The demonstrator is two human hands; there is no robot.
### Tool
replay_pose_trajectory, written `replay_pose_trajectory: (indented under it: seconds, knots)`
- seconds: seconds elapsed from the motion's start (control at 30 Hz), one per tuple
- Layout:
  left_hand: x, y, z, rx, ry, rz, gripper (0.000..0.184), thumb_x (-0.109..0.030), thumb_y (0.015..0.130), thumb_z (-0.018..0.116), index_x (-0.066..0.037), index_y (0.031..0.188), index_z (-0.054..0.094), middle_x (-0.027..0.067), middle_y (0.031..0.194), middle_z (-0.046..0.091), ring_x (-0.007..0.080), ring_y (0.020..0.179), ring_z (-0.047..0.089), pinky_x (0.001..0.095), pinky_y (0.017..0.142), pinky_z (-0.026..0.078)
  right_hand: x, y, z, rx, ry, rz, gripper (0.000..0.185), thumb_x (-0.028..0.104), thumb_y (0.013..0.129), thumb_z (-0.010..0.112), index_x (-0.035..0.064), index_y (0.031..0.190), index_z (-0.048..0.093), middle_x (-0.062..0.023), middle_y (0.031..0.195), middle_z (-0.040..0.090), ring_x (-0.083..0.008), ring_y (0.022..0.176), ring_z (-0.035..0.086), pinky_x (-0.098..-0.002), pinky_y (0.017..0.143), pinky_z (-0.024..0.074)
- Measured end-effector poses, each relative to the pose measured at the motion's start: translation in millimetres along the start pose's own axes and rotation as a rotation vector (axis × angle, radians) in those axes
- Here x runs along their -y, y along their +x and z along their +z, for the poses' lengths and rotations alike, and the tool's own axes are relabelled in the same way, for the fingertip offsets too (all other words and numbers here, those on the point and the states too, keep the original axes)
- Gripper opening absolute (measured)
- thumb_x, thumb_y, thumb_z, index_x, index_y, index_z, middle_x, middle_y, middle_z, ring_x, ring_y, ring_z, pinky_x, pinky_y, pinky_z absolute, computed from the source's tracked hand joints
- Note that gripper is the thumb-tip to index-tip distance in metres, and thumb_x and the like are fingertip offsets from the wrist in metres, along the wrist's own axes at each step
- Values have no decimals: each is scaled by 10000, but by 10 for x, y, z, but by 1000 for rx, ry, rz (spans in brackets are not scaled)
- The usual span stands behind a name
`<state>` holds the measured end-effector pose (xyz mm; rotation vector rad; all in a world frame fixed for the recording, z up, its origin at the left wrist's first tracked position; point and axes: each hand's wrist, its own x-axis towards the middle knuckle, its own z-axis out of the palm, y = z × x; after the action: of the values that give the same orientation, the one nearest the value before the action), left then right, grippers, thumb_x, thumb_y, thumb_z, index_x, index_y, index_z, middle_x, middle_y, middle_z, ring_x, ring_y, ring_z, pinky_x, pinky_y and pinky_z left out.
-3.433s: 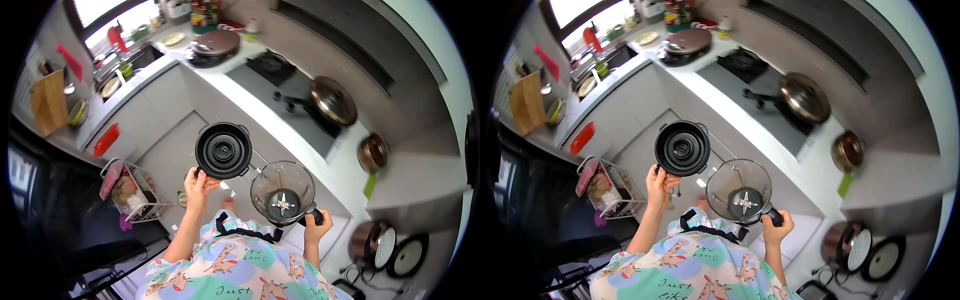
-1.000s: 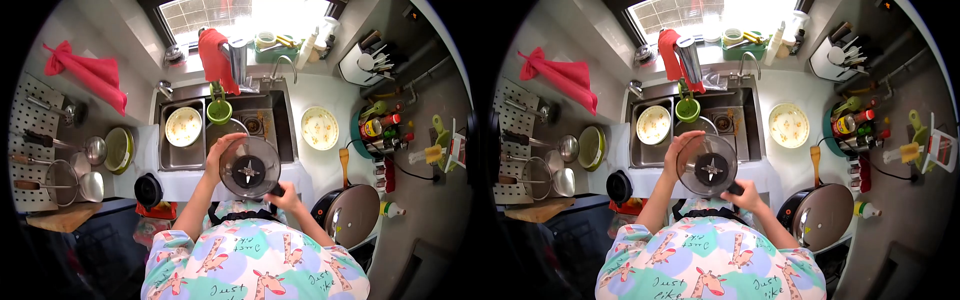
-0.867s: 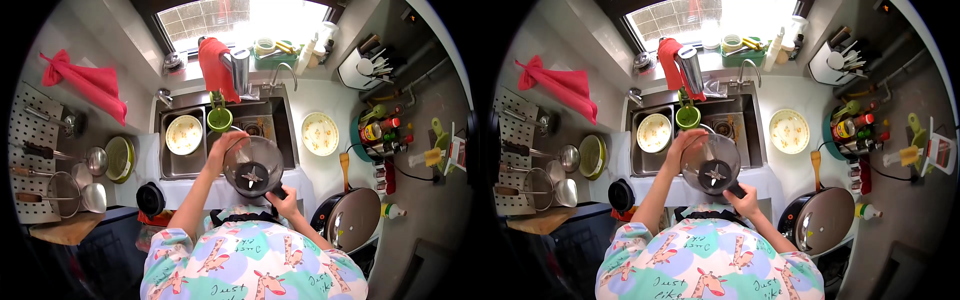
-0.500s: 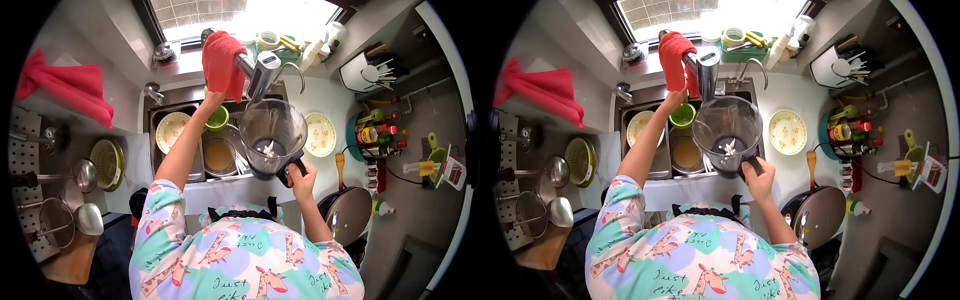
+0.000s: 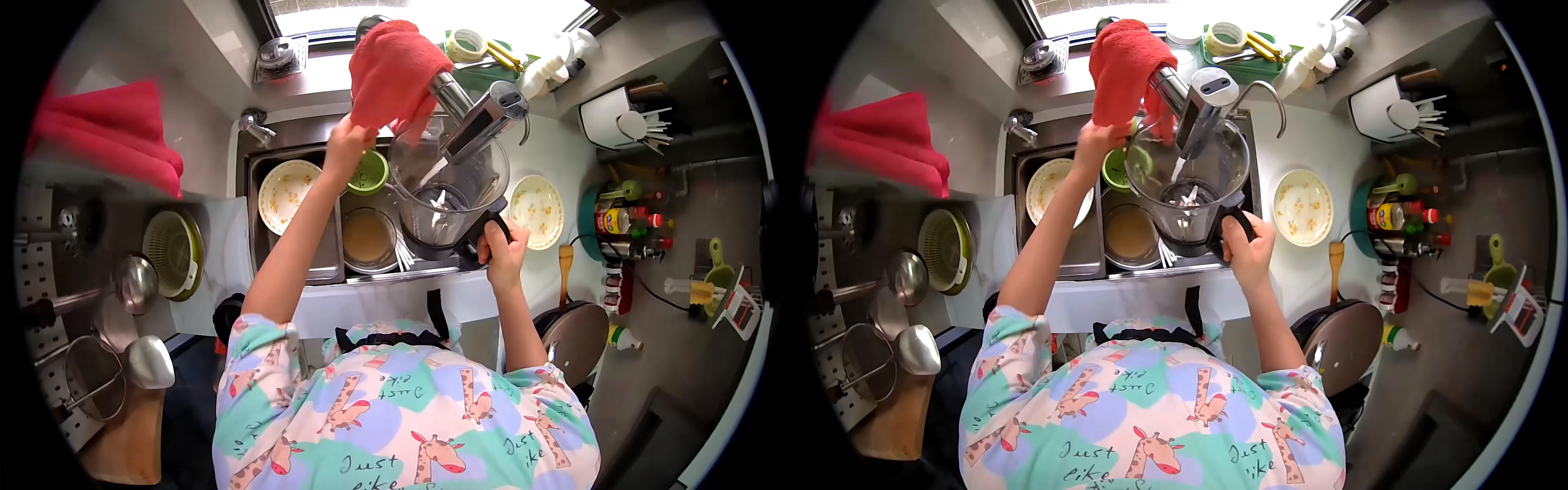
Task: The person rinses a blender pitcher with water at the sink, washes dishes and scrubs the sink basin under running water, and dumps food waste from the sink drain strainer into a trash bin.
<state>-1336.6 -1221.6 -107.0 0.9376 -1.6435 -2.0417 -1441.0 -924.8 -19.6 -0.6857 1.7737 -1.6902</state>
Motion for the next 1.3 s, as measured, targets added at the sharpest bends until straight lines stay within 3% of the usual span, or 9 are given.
replay_pose_trajectory:
  seconds: [0.1, 0.4, 0.5, 0.77, 0.9, 1.03, 1.13, 1.23, 1.3]
  knots:
    - [-51, -375, 114, 198, -169, -23, 592, -524, 951, 397, -1, 1155, 583, 112, 1142, 598, 172, 1041, 564, 297, 885, 416, -65, -14, 36, 19, 4, 43, 332, 187, 868, 532, 47, 573, 470, -19, 474, 457, -78, 405, 402, -229, 399, 291]
    - [-292, -806, 630, 212, -385, 156, 782, -659, 911, 282, -47, 1389, 371, 88, 1384, 463, 209, 1324, 347, 383, 1089, 184, -350, -56, -66, 96, 40, 14, 390, 245, 872, 474, 31, 546, 478, -37, 465, 481, -92, 406, 418, -234, 405, 294]
    - [-304, -863, 674, 214, -308, 217, 798, -677, 899, 285, -51, 1387, 375, 95, 1393, 447, 207, 1309, 364, 373, 1089, 190, -505, -38, -111, 107, 85, -21, 440, 291, 879, 411, 20, 543, 496, -52, 468, 495, -108, 408, 433, -243, 411, 313]
    - [-427, -1269, 779, 94, -242, 380, 888, -700, 865, 361, 37, 1361, 353, 146, 1341, 450, 225, 1257, 420, 358, 1057, 302, -519, -81, -123, 157, 45, -92, 377, 268, 788, 428, -23, 591, 565, -23, 459, 507, -78, 410, 454, -234, 397, 329]
    - [-556, -1260, 785, -52, -116, 365, 879, -693, 868, 374, 42, 1351, 355, 158, 1338, 448, 229, 1238, 443, 354, 1061, 298, -621, 43, -36, 71, -129, -233, 406, 283, 803, 394, -4, 547, 525, -37, 444, 489, -99, 401, 438, -240, 408, 328]
    - [-677, -1025, 901, -20, -58, 405, 813, -639, 909, 355, 48, 1344, 357, 166, 1322, 469, 234, 1242, 440, 354, 1060, 294, -811, 220, -85, 62, 159, -94, 438, 290, 840, 372, 23, 513, 490, -46, 450, 493, -107, 406, 432, -243, 423, 321]
    - [-529, -1055, 979, -18, -139, 388, 826, -652, 906, 341, 50, 1340, 356, 167, 1327, 462, 234, 1259, 424, 352, 1064, 285, -722, 134, -231, 42, -217, -220, 447, 319, 838, 390, 10, 553, 543, -34, 466, 507, -97, 419, 449, -237, 416, 317]
    - [-334, -1224, 881, -73, -182, 313, 869, -710, 871, 318, 0, 1371, 345, 129, 1382, 427, 211, 1321, 350, 354, 1095, 170, -715, 125, -258, 207, 87, 20, 448, 327, 825, 401, -11, 611, 602, -29, 477, 519, -89, 426, 459, -246, 401, 313]
    - [-308, -1264, 846, -161, -89, 324, 902, -743, 842, 336, -25, 1388, 340, 122, 1390, 431, 212, 1336, 337, 369, 1100, 149, -818, 256, -132, 110, -285, -401, 451, 290, 846, 352, 7, 550, 540, -33, 457, 499, -101, 399, 437, -250, 402, 310]
